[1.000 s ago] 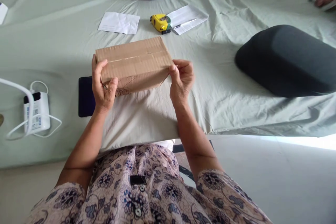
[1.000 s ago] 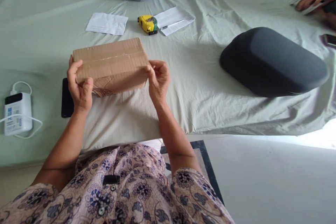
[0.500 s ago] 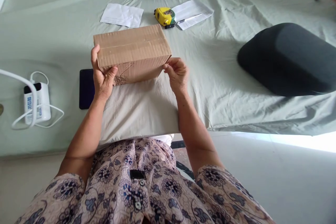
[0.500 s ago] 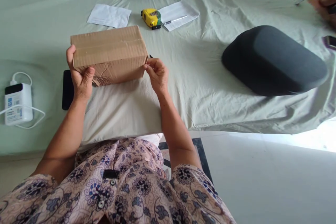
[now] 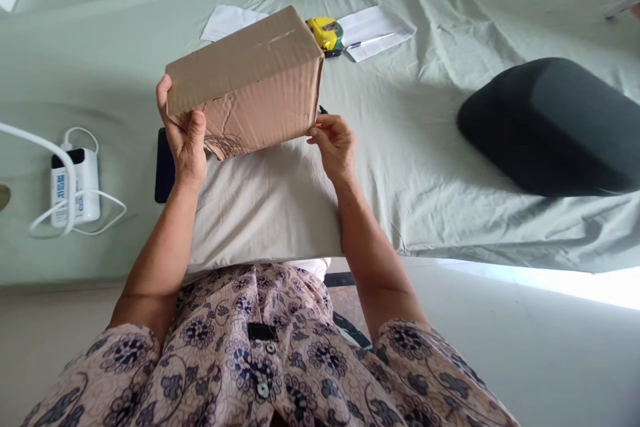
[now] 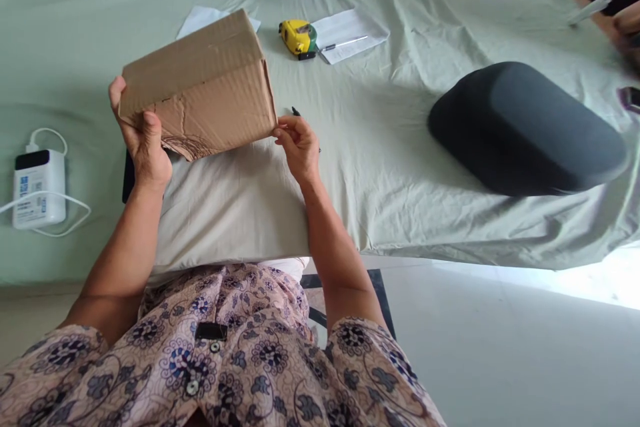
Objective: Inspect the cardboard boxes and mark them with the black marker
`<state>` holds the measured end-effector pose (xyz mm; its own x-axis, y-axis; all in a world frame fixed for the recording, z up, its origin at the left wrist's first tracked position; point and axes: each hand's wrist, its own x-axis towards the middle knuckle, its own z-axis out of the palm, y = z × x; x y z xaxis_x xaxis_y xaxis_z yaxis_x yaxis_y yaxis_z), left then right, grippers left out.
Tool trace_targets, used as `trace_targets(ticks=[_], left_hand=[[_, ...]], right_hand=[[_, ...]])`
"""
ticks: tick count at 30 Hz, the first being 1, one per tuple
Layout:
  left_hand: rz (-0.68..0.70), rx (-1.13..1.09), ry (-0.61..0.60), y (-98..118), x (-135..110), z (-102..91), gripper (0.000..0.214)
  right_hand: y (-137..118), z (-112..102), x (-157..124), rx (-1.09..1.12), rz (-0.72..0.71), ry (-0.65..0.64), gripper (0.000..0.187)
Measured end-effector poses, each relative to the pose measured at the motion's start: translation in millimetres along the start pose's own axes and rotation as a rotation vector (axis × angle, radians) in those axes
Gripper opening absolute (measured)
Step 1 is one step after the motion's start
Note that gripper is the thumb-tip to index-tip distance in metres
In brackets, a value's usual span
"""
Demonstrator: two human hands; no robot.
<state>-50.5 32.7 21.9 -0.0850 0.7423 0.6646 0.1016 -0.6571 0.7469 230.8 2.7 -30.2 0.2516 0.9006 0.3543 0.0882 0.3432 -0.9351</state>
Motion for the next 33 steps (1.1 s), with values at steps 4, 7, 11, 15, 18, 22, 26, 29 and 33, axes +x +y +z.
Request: trace_targets(ticks=[4,7,11,15,18,22,26,29,33], left_hand=[[-0.06,0.057,0.0,-11,1,-3.2,0.088],[-0.126,0.123,-0.008,-17,1,-3.7,0.099],[-0.102,0.137,0.022,-16,-2,2.0,0.102],[-0.192,0.199,-0.059,-18,-10,5.6,0.097],[-0.247,0.23,-0.061,-22,-16,3.9,0.087],[-0.263,0.242,-0.062,-27,-20,1.7,0.088],[-0.259,0.28,-0.092,-28,-23,5.9,0.111],[-0.247,0.273,-0.137,-26,-25,12.0,0.123],[-0.209,0.271,-0.143,-21,-27,16.0,0.116]], right_hand=[[-3,-1,0,0.016,-0.029,0.008,0.045],[-6,-2,-1,-0.002,-0.057,0.02,0.044],[-10,-2,-2,-0.006,-0.081,0.034,0.044],[-15,-1,-5,-0.075,-0.056,0.039,0.046],[-17,1,-7,-0.097,-0.061,0.048,0.048],[-18,3,-9,-0.092,-0.073,0.062,0.047],[-18,5,-12,-0.15,-0.101,0.075,0.044],[-20,8,-16,-0.219,-0.152,0.089,0.045],[-20,13,-21,-0.307,-0.209,0.111,0.05]])
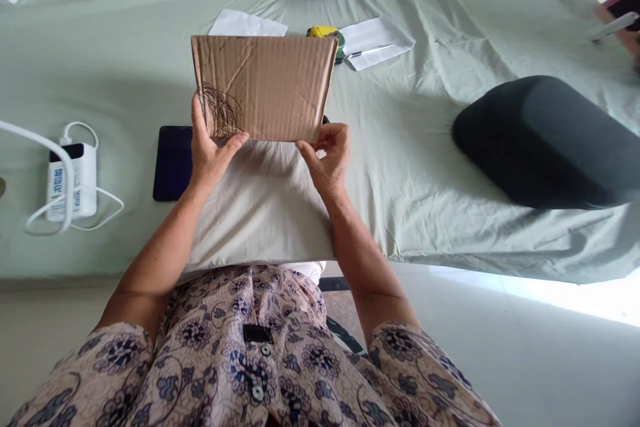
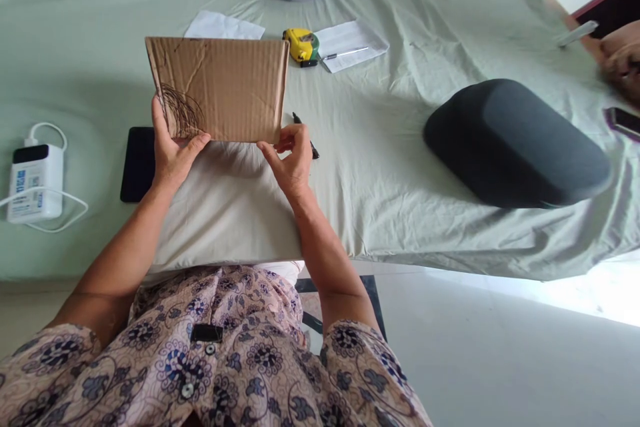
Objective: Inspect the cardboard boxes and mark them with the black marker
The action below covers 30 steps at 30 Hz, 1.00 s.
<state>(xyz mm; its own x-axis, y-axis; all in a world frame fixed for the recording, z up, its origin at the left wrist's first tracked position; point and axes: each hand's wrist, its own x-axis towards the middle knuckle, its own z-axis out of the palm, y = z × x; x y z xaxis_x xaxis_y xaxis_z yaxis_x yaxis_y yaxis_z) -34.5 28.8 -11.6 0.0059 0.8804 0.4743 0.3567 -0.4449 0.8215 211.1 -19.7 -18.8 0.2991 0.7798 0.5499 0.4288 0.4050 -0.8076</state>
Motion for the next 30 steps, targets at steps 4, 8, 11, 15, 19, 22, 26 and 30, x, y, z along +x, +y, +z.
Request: trace_targets(ticks=[4,8,11,15,19,22,26,30], left_hand=[[0.011,0.027,0.103,5,-2,-5.0,0.104],[-0.014,0.029,0.187,9,-2,-10.0,0.077],[-0.021,0.051,0.158,11,-3,-10.1,0.067],[0.05,0.097,0.116,13,-7,-3.7,0.082],[0.082,0.171,0.049,17,-13,5.7,0.08],[0.065,0.233,0.004,21,-17,7.4,0.074],[0.1,0.336,0.061,27,-17,1.4,0.06],[0.105,0.355,0.103,33,-11,-6.2,0.065]], right_hand=[[-3,0,-3,-0.041,-0.012,0.032,0.047],[-6,-5,0,0.056,0.062,0.03,0.043],[-6,-7,2,0.05,0.067,0.044,0.038],[-6,-7,2,-0.088,0.015,0.089,0.036],[-10,-3,0,-0.186,-0.054,0.01,0.034],[-12,0,-2,-0.218,-0.081,0.031,0.035],[-7,0,-2,-0.223,-0.097,0.093,0.036],[4,-8,1,-0.108,-0.095,0.114,0.037]])
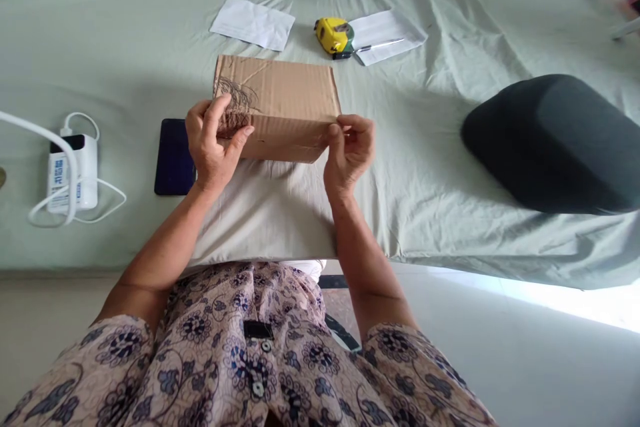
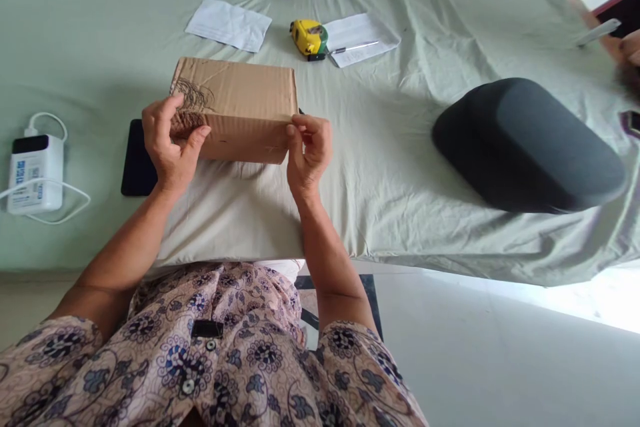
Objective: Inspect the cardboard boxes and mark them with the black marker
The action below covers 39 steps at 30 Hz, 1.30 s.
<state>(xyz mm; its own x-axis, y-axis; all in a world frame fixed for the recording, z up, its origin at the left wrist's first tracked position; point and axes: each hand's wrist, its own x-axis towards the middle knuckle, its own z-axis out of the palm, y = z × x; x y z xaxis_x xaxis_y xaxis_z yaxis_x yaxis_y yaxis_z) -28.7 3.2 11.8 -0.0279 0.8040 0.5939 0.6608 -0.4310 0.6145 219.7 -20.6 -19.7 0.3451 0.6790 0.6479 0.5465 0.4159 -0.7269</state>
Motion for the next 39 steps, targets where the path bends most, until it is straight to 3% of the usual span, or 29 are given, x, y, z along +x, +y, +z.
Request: trace_targets(ticks=[6,12,17,21,25,30,34,39], left_hand=[[-0.021,-0.083,0.077,0,6,-4.0,0.062],[-0.015,-0.118,0.172,-7,10,-5.4,0.045],[0.016,-0.107,0.243,-10,15,-7.2,0.048],[0.014,-0.23,0.277,-10,19,-7.4,0.057],[0.026,-0.384,0.123,-8,17,-4.2,0.066],[0.128,-0.307,0.036,-9,8,2.3,0.073],[0.098,-0.233,-0.06,-5,1,8.0,0.083],[0.034,-0.178,-0.108,14,-10,13.9,0.095]], right_hand=[[12,0,4,0.105,0.006,-0.058,0.04],[4,9,0,0.145,0.22,-0.196,0.041],[-1,12,-1,0.161,0.347,-0.259,0.041],[-1,10,2,0.236,0.296,-0.162,0.042],[3,0,10,0.24,0.195,-0.015,0.036],[10,-7,11,0.125,0.02,0.108,0.037],[1,-3,2,-0.047,-0.023,0.076,0.06],[-22,2,-5,-0.297,0.067,-0.082,0.112]])
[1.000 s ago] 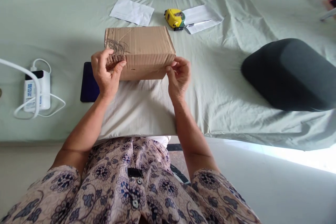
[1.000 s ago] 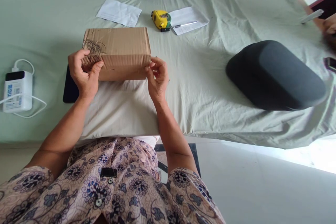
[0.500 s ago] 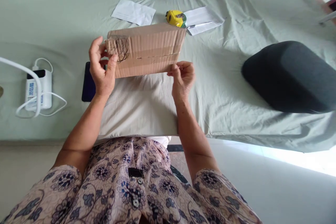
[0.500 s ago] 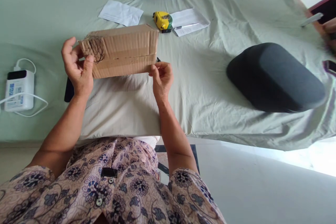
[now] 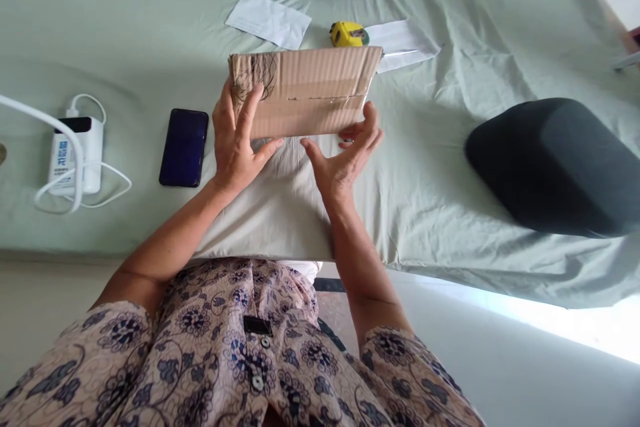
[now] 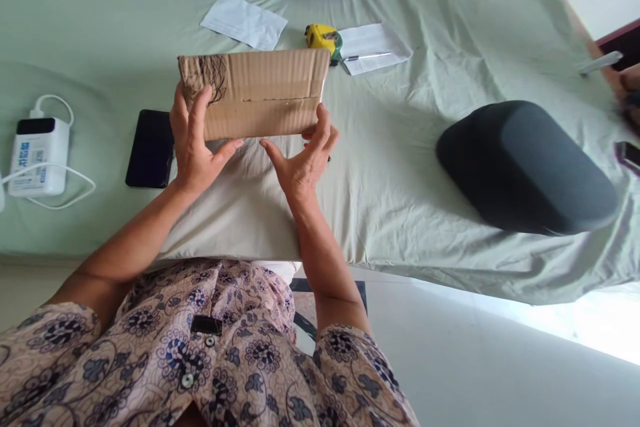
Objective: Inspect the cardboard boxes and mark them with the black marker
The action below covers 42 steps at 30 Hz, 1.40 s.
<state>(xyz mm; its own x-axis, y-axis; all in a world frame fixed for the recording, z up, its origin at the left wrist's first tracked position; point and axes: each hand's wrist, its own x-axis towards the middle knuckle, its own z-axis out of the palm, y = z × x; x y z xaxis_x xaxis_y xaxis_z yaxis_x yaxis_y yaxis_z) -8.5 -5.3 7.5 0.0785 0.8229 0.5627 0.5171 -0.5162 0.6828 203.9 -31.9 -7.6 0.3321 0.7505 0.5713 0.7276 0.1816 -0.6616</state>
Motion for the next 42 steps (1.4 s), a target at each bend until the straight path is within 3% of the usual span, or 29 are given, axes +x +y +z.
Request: trace_targets(ticks=[2,7,20,26,31,37,42], left_hand=[[-0.059,0.029,0.013,10,-3,0.4,0.092],[-0.135,0.054,0.006,19,0,-7.7,0.09],[-0.076,-0.023,0.234,0,12,-16.3,0.075],[-0.129,-0.048,0.156,-1,11,-14.1,0.062],[-0.222,-0.059,0.086,-19,8,-8.2,0.074],[-0.302,0.045,0.02,-63,0,10.7,0.076],[-0.29,0.098,0.073,-66,-3,14.7,0.086]], right_hand=[[-5,0,-1,0.013,0.003,-0.011,0.118],[-2,0,0,0.121,0.046,-0.047,0.093],[26,-6,16,0.356,-0.091,0.204,0.043],[41,3,17,0.391,0.096,-0.029,0.042],[49,11,11,0.324,0.241,-0.196,0.028],[51,11,8,0.1,0.244,-0.282,0.017],[45,11,9,0.12,0.264,-0.238,0.021]])
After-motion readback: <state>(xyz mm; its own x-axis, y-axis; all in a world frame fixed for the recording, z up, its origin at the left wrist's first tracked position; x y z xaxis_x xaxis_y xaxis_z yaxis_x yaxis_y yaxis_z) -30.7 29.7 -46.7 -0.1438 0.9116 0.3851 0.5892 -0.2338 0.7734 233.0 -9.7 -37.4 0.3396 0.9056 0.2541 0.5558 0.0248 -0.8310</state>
